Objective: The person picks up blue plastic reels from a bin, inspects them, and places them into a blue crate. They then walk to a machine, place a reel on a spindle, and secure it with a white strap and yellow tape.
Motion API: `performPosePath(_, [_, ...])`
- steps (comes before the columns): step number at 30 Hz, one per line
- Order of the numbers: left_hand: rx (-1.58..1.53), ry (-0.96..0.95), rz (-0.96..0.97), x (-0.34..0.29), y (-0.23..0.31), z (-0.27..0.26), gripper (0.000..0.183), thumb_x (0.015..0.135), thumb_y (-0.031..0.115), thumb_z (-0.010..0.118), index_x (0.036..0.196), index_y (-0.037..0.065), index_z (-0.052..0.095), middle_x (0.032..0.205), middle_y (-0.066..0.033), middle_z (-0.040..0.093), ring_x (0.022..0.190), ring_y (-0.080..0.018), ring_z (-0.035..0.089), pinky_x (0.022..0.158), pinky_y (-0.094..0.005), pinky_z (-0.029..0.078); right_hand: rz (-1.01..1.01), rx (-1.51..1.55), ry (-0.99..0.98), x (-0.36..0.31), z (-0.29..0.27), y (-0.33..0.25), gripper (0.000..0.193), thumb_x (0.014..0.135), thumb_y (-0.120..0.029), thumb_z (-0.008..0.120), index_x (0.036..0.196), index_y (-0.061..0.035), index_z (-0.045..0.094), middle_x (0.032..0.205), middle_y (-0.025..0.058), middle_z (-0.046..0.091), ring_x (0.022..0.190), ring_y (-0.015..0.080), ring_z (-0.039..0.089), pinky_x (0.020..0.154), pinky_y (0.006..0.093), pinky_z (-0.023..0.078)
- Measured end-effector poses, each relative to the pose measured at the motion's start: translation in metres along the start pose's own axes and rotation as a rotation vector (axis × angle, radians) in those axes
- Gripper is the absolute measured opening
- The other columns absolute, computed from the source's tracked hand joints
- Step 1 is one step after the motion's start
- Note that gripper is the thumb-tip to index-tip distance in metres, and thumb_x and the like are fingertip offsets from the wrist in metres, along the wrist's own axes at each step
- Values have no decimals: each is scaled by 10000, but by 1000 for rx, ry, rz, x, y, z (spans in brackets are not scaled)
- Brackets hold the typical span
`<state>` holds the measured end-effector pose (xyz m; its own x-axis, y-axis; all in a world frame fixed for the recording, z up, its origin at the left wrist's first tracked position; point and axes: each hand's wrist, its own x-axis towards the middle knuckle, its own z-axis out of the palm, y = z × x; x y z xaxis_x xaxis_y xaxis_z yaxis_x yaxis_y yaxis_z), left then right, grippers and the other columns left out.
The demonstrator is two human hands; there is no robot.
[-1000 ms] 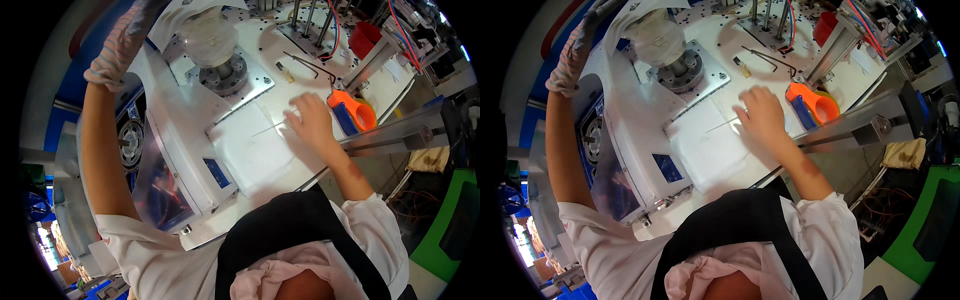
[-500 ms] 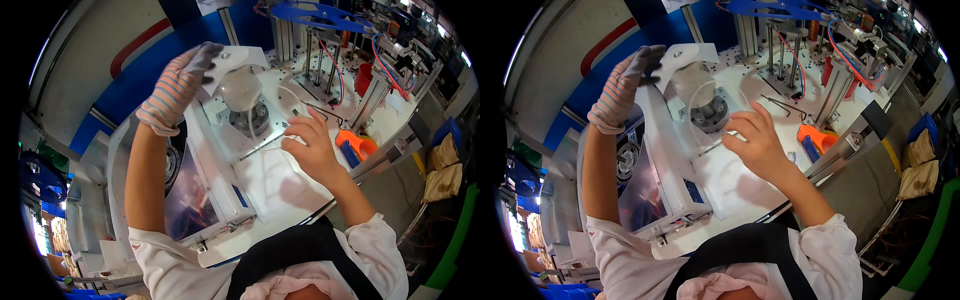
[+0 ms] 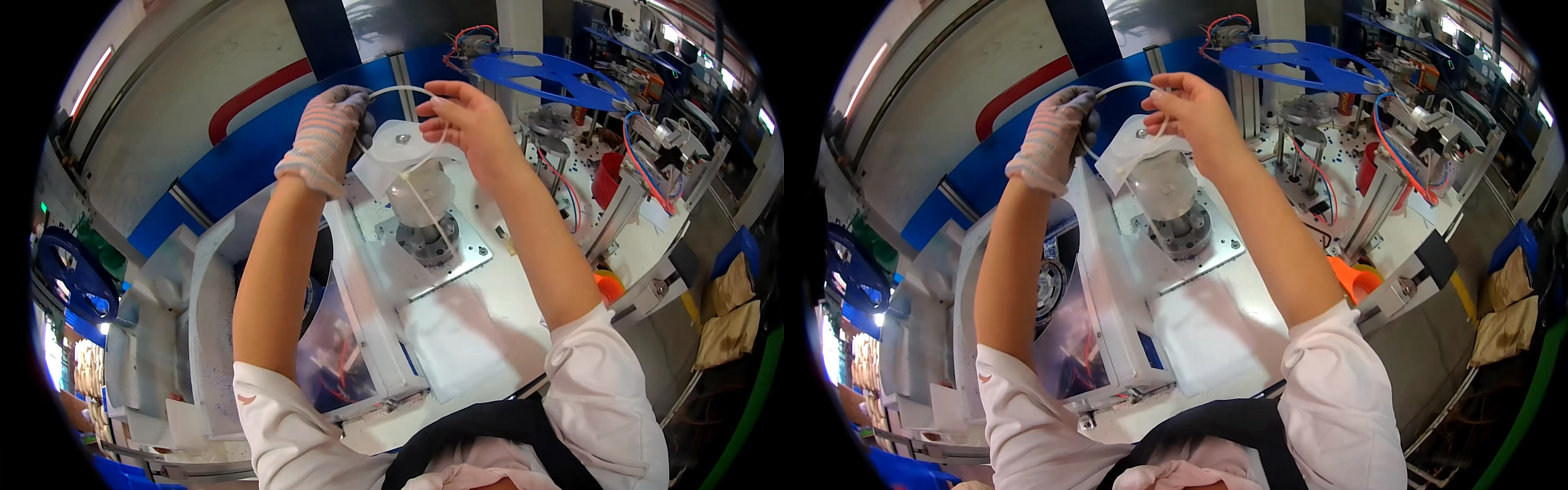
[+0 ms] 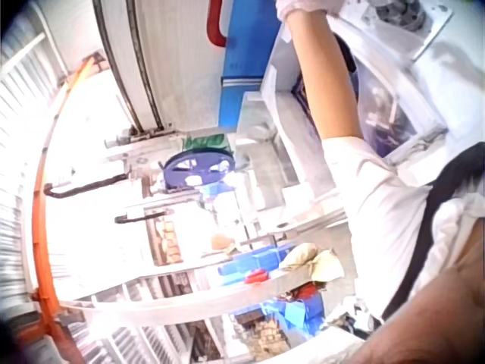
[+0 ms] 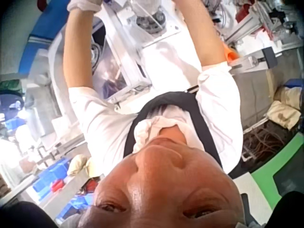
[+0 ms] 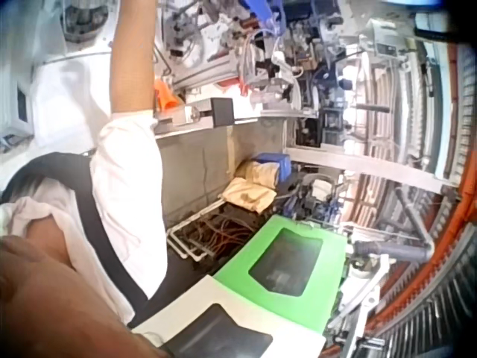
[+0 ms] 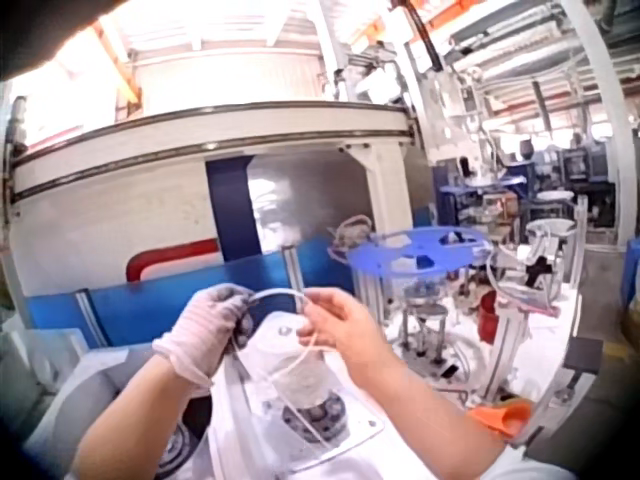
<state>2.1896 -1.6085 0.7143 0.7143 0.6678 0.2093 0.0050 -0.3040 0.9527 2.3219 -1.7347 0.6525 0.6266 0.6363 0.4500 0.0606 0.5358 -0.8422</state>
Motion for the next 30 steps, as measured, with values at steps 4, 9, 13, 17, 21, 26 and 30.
performPosePath(4, [-49,-19,68,41,-25,3,212,953,155,585,1119,27,611,801,-95,684,669,-160,656,588,-271,526,-3,-174,35,53,-13,23,369,847,-55,580,1206,28,560,887,96,681,747,150,653,628,280,525])
performPosePath(9, [-48,-74,19,50,-67,8,261,927,94,596,1156,-31,608,916,-124,712,830,-171,689,768,-270,533,-2,-621,66,46,-19,45,346,836,-100,562,1176,-60,608,827,52,714,786,157,686,693,302,513])
performPosePath(13, [-69,-76,-38,43,-66,9,303,938,58,580,1221,-49,566,972,-163,700,839,-204,692,851,-313,550,-108,-785,73,42,-20,54,335,846,-142,539,1168,-86,613,833,51,719,829,230,688,767,354,504])
performPosePath(17, [-114,-84,-51,37,-60,13,316,940,48,573,1238,-55,554,976,-183,700,859,-228,699,888,-332,550,-133,-831,88,38,-20,52,329,854,-147,529,1167,-88,611,837,61,717,840,265,682,778,378,504])
performPosePath(21, [-71,-58,-24,35,-60,13,315,941,49,570,1237,-55,556,966,-183,703,865,-239,700,890,-344,547,-122,-837,80,34,-18,47,332,876,-122,542,1197,-45,583,837,83,707,814,196,688,759,312,511])
performPosePath(26, [-76,-44,32,42,-54,3,325,939,78,586,1233,-56,557,914,-166,705,833,-243,703,875,-352,553,-223,-777,157,42,-20,35,215,862,-153,558,1057,-75,607,790,57,711,825,245,686,735,376,502])
performPosePath(30, [172,1,8,56,-38,-3,188,931,93,591,1065,-29,639,786,-118,685,721,-187,680,746,-291,564,-202,-959,91,68,-26,21,104,819,-160,594,879,-93,646,774,59,698,797,270,673,709,385,502])
